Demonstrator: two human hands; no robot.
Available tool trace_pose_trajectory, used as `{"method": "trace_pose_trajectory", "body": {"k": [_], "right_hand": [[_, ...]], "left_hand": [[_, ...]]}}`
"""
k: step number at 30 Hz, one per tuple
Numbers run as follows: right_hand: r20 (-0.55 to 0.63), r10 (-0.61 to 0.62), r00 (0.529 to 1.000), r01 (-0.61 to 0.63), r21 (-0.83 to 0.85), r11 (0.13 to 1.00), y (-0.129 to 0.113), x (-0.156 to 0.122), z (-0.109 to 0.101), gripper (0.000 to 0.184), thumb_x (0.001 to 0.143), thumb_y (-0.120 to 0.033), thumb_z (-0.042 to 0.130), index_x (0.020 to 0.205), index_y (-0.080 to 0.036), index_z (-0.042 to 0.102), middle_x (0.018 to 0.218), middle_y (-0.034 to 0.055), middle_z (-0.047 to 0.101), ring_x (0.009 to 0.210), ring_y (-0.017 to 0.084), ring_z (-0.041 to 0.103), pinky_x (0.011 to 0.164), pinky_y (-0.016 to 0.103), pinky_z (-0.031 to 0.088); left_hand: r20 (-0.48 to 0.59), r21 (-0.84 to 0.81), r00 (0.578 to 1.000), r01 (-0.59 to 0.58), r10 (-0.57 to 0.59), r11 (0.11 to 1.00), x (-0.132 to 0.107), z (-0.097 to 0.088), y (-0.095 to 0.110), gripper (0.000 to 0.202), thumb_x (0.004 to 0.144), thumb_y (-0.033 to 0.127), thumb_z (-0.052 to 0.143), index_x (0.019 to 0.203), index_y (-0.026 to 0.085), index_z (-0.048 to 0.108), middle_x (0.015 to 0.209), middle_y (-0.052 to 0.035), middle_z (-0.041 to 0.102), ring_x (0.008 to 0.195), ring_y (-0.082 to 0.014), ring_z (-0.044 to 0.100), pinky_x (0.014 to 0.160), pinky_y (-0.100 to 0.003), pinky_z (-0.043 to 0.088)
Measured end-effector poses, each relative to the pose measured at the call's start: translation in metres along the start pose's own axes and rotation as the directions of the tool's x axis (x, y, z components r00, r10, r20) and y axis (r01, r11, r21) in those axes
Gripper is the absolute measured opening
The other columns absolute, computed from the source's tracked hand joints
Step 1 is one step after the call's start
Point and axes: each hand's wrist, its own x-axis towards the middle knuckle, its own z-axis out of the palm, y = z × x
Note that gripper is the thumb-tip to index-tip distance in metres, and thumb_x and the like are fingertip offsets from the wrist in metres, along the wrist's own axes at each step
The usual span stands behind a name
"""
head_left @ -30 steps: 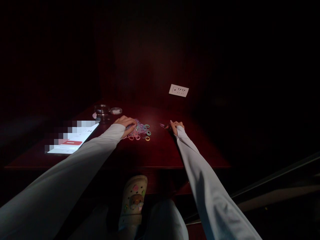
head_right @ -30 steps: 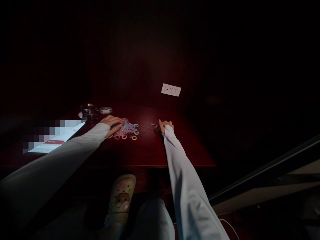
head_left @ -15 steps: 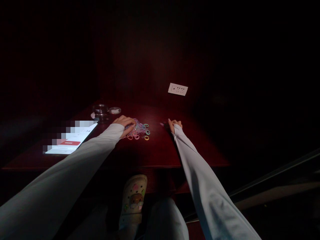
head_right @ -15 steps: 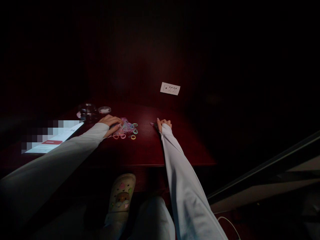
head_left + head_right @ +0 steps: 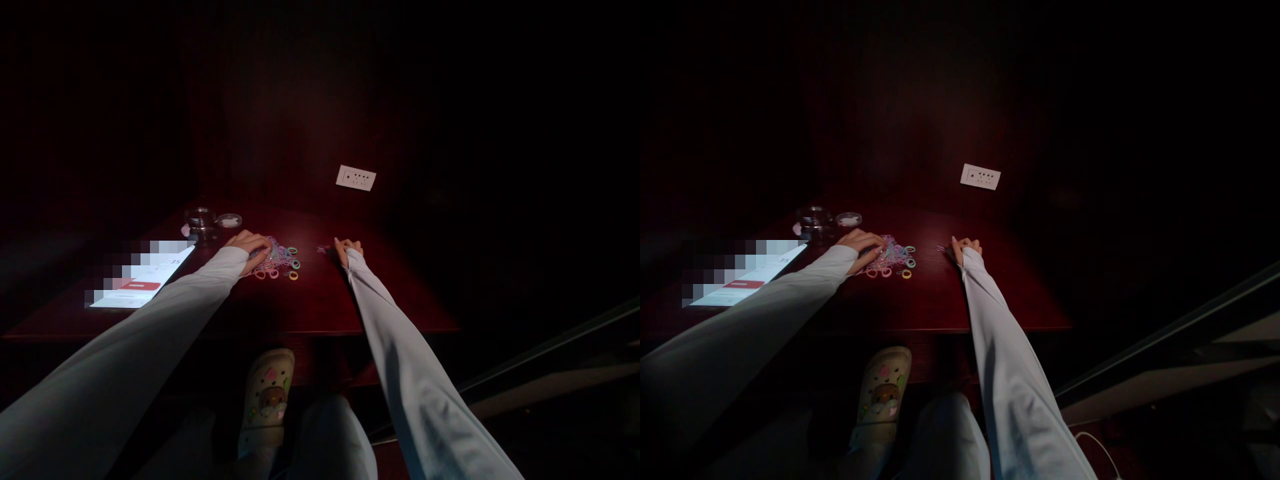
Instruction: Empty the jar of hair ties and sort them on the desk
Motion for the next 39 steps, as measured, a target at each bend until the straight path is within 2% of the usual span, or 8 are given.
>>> {"method": "trace_pose_trajectory", "body": {"k": [3,9,15,21,28,31,34,39], "right_hand": [[-0.008,-0.036,0.999,0.036,0.008,0.999,0.0002,-0.0013,-0.0001,0.05,0.107,-0.051,0.038,0.097,-0.035,0.085,0.111,0.004,0.069,0.11,0.026,0.048,0.101,0.039,0.035],[-0.022,0.005,1.0,-0.004,0.046,0.999,0.0021,-0.0017,0.0,0.06,0.108,-0.049,0.028,0.096,-0.034,0.084,0.115,0.0036,0.07,0.109,0.024,0.048,0.101,0.039,0.036],[0.014,-0.024,1.0,0.025,-0.033,0.999,0.0025,-0.0015,0.0001,0.057,0.107,-0.052,0.031,0.1,-0.03,0.083,0.118,0.0049,0.07,0.111,0.027,0.048,0.102,0.04,0.037],[0.039,0.022,0.999,-0.02,-0.043,0.999,0.0001,-0.0011,-0.0012,0.054,0.109,-0.047,0.03,0.108,-0.033,0.082,0.122,0.0033,0.069,0.114,0.026,0.048,0.106,0.039,0.037],[0.005,-0.028,1.0,0.028,-0.002,1.0,-0.0013,-0.0054,-0.002,0.058,0.107,-0.053,0.031,0.096,-0.031,0.083,0.115,0.0052,0.069,0.112,0.027,0.048,0.104,0.04,0.036],[-0.035,0.005,0.999,-0.003,0.048,0.999,-0.0013,-0.004,-0.0021,0.057,0.107,-0.048,0.03,0.095,-0.033,0.084,0.111,0.0039,0.07,0.109,0.026,0.048,0.105,0.04,0.035],[-0.031,0.051,0.998,-0.05,0.031,0.998,-0.0008,-0.0017,-0.0014,0.052,0.108,-0.045,0.034,0.098,-0.032,0.084,0.113,0.0036,0.07,0.109,0.026,0.047,0.103,0.039,0.036],[-0.005,-0.049,0.999,0.049,-0.054,0.997,0.0029,-0.0015,0.002,0.048,0.106,-0.05,0.04,0.103,-0.03,0.083,0.115,0.0052,0.069,0.109,0.027,0.045,0.099,0.039,0.035]], "left_hand": [[0.008,-0.003,1.0,0.007,-0.007,1.0,0.0003,0.0002,-0.0007,0.032,0.104,0.042,0.043,0.11,0.025,0.069,0.123,-0.0039,0.074,0.109,-0.0253,0.056,0.098,-0.041,0.043],[0.013,0.001,1.0,0.015,-0.015,1.0,0.0001,-0.0002,-0.0006,0.031,0.103,0.042,0.044,0.111,0.025,0.069,0.124,-0.0035,0.074,0.108,-0.0252,0.056,0.099,-0.043,0.042],[0.012,-0.001,1.0,0.009,-0.009,1.0,0.0,0.0004,-0.0003,0.033,0.104,0.043,0.043,0.11,0.025,0.069,0.124,-0.0042,0.073,0.109,-0.0256,0.056,0.099,-0.043,0.043],[0.007,0.006,1.0,0.01,-0.01,1.0,-0.0002,0.0008,-0.0005,0.032,0.103,0.043,0.043,0.11,0.025,0.069,0.123,-0.0039,0.074,0.108,-0.0255,0.056,0.099,-0.043,0.043],[0.02,0.011,1.0,0.021,-0.021,1.0,-0.0004,-0.0013,0.0018,0.034,0.102,0.043,0.043,0.11,0.025,0.07,0.124,-0.0048,0.074,0.108,-0.0263,0.056,0.097,-0.044,0.044],[0.019,0.012,1.0,0.019,-0.019,1.0,0.0003,-0.0008,0.0002,0.034,0.103,0.042,0.043,0.109,0.025,0.071,0.123,-0.0048,0.074,0.107,-0.0262,0.057,0.096,-0.044,0.044],[0.021,0.02,1.0,0.011,-0.011,1.0,0.0008,-0.0002,-0.0018,0.032,0.103,0.042,0.044,0.109,0.025,0.071,0.123,-0.0045,0.074,0.107,-0.026,0.057,0.095,-0.043,0.044],[0.016,0.025,1.0,0.014,-0.014,1.0,0.0002,0.0,-0.0017,0.031,0.103,0.041,0.045,0.109,0.026,0.071,0.123,-0.0042,0.074,0.107,-0.0258,0.057,0.094,-0.042,0.044]]}}
